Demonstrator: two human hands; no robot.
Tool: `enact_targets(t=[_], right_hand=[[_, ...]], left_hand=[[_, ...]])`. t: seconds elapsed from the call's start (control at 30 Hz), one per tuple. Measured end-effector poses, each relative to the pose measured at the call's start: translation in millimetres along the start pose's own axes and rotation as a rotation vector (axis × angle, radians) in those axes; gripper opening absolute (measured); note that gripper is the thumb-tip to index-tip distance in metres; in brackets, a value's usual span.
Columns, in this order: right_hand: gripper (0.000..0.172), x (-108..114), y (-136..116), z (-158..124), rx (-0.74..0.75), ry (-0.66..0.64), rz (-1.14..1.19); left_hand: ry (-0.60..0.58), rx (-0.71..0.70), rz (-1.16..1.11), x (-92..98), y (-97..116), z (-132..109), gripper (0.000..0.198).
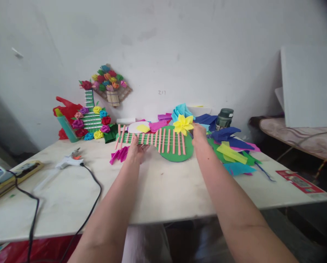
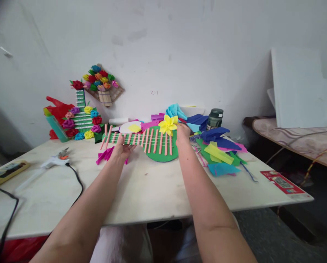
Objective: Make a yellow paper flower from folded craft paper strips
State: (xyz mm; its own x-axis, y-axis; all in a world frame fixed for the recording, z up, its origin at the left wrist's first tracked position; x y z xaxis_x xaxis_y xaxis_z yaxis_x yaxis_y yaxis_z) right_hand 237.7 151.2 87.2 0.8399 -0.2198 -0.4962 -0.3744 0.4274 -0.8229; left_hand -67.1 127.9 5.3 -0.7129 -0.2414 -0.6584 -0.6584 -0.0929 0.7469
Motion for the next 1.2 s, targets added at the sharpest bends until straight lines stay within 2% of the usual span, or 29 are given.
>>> enact_targets(t=[0.1, 0.2, 0.27, 0.47, 0.57, 0.67, 0.87, 1.07, 1.2], right_hand=[[0.012, -9.6, -7.3, -12.2, -0.07, 0.045, 0.027], [0.009, -39.4, 12.1, -27.6, -0.237, -0.084, 0.037], [0.01, -60.6, 27.4, -37.3, -0.298, -0.166, 0.029], [0.016, -136.4, 61.2, -67.7, -0.368, -0.361, -0.049], [0.015, -170.4, 66.4, -82.2, -0.361, -0.412, -0.081], [0.016, -193.4, 69.6, -90.1, -0.318, -0.454, -0.141], [0.019, -210.6, 91.3, -85.9, -0.293, -0.531, -0.223], [0.007, -209.5, 111.4, -77.8, -0.312, -0.547, -0.224], [0.008, -206.5, 115.9, -77.0, -0.313, -0.54, -0.192]], left_hand=[[-0.04, 0.008, 0.025, -17.8, -14.7, -5.1, 0.031], [-0.051, -0.022, 0.014, -26.7, -22.7, -9.4, 0.029], [-0.08, -0.039, -0.011, -29.6, -24.7, -11.2, 0.029], [-0.247, -0.078, -0.014, -33.2, -21.4, -17.1, 0.033], [-0.334, -0.06, 0.009, -37.3, -23.0, -21.9, 0.034], [-0.347, -0.054, 0.027, -36.4, -23.9, -23.5, 0.037], [-0.303, -0.06, 0.027, -28.8, -26.2, -18.2, 0.046], [-0.331, -0.1, 0.013, -30.9, -25.4, -15.7, 0.059], [-0.334, -0.098, 0.031, -31.1, -26.2, -16.3, 0.06]])
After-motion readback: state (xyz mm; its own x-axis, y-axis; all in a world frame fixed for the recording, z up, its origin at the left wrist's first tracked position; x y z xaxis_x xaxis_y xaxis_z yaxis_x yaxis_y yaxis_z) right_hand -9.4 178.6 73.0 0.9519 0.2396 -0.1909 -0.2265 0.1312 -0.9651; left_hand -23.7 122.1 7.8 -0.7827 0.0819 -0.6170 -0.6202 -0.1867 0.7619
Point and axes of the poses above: each hand's wrist, its own z-axis towards the middle knuckle, its own x-axis out of the back of the hand, y = z × x, the point moved 10 cm from there along z, towards the middle knuckle, and after that the axes turned 5 degrees about z, right-handed, at the moved point
